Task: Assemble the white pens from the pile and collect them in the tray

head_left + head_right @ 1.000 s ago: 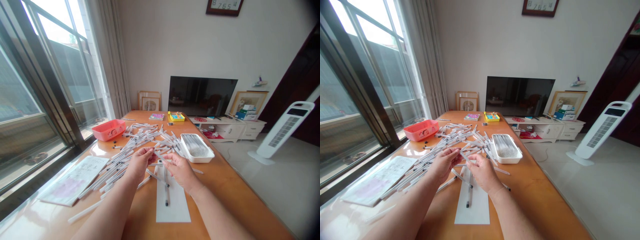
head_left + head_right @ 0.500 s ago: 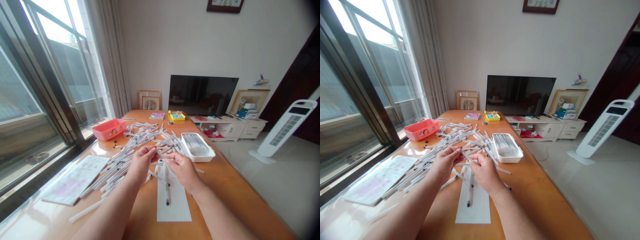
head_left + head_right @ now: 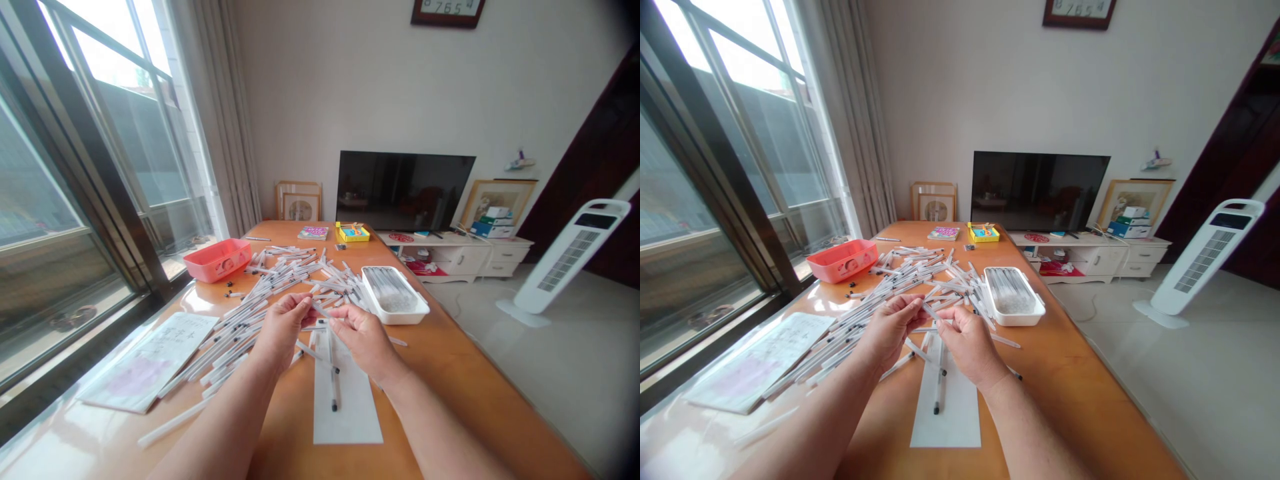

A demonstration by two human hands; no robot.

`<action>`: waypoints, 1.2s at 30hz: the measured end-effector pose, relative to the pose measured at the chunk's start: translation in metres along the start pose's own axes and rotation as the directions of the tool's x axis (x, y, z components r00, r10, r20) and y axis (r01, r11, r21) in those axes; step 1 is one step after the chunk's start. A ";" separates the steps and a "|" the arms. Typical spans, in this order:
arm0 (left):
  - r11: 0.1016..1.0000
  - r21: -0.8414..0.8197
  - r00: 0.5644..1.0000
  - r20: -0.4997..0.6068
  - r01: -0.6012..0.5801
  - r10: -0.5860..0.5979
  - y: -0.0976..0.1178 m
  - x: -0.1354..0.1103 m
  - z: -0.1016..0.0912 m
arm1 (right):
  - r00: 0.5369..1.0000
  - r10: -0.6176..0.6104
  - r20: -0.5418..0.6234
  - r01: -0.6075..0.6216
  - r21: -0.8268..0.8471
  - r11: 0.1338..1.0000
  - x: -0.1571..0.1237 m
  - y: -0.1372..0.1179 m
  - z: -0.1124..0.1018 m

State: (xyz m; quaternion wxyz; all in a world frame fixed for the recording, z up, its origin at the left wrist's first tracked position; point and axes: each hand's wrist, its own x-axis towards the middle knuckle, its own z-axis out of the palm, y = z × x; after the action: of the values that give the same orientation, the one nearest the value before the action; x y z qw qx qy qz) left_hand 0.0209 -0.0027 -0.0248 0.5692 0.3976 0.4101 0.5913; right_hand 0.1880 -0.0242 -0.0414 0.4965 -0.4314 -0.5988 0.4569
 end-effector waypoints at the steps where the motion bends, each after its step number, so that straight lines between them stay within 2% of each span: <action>1: 1.000 -0.003 1.000 -0.004 0.003 -0.003 0.000 0.001 -0.001 | 1.000 0.018 0.010 -0.019 0.021 1.000 0.001 -0.001 0.000; 4: 0.999 -0.048 0.999 -0.043 0.015 -0.017 0.001 0.004 -0.007 | 0.993 0.115 0.014 -0.116 0.106 0.988 0.002 -0.004 -0.005; 8: 0.993 -0.119 0.993 -0.113 0.020 -0.034 0.001 0.011 -0.016 | 0.974 0.218 -0.058 -0.197 0.254 0.947 0.006 -0.005 -0.014; 11: 0.990 -0.142 0.990 -0.138 0.010 -0.029 0.001 0.014 -0.020 | 0.969 0.236 -0.071 -0.202 0.325 0.924 0.008 -0.003 -0.019; 16: 0.988 -0.157 0.989 -0.146 0.000 -0.024 0.003 0.014 -0.021 | 0.974 0.216 -0.071 -0.183 0.316 0.931 0.008 0.000 -0.022; 19: 0.989 -0.147 0.991 -0.125 0.032 -0.051 0.002 0.014 -0.022 | 0.975 0.194 -0.103 -0.150 0.337 0.930 0.008 0.000 -0.023; 23: 0.995 -0.056 0.994 -0.075 0.078 -0.082 -0.003 0.014 -0.024 | 0.968 0.186 -0.169 -0.093 0.448 0.889 0.008 -0.001 -0.026; 27: 0.993 0.005 0.992 0.055 0.118 -0.118 -0.007 0.011 -0.022 | 0.965 0.177 -0.193 -0.046 0.541 0.840 0.010 -0.002 -0.025; 30: 0.984 0.021 0.976 0.121 0.180 -0.181 -0.008 0.006 -0.016 | 0.970 0.177 -0.165 -0.063 0.534 0.843 0.011 -0.001 -0.020; 36: 0.961 0.061 0.946 0.168 0.270 -0.277 -0.005 -0.001 -0.004 | 0.974 0.185 -0.132 -0.110 0.441 0.891 0.009 0.000 -0.012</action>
State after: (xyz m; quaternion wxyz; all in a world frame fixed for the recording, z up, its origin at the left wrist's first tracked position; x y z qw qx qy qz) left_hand 0.0186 -0.0040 -0.0309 0.6720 0.3977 0.4206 0.4619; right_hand 0.1991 -0.0140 -0.0385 0.5928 -0.3928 -0.4035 0.5758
